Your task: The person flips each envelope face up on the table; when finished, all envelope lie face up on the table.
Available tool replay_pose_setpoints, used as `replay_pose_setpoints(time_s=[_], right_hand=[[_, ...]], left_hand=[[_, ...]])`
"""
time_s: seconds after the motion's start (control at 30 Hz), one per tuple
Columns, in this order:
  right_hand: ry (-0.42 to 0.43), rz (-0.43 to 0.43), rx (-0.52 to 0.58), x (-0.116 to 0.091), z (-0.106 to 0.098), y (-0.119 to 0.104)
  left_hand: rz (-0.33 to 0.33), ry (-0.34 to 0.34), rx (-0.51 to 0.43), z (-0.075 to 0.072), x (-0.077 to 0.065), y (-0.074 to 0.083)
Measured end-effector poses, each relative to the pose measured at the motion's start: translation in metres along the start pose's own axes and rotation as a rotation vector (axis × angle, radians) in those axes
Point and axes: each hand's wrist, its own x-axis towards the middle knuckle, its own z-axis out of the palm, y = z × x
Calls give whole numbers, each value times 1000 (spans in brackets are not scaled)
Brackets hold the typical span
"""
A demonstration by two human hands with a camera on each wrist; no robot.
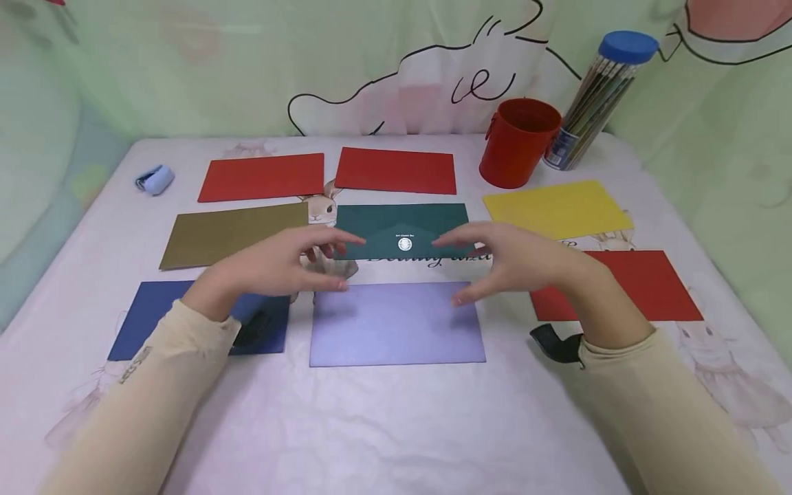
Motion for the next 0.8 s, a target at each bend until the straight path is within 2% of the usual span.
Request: replay_pose_setpoints(time_s=[0.17, 0.33, 0.47, 0.57, 0.67, 0.8], right_hand=[[-82, -3, 37, -15, 20, -1], [-126, -3, -35, -19, 31, -3], [-151, -15, -64, -23, 36, -1], [-141, -32, -72, -27, 38, 3], [-120, -51, -87, -30, 39, 7], [-120, -57, -78, -31, 42, 9]], left_hand=[[18, -34, -19, 16, -32, 0], [20, -33, -25, 28, -49, 1], [-10, -33, -28, 33, -52, 3], [4, -31, -10, 36, -47, 4], [4, -49, 14, 39, -44, 4], [-30, -83, 52, 43, -45, 3]])
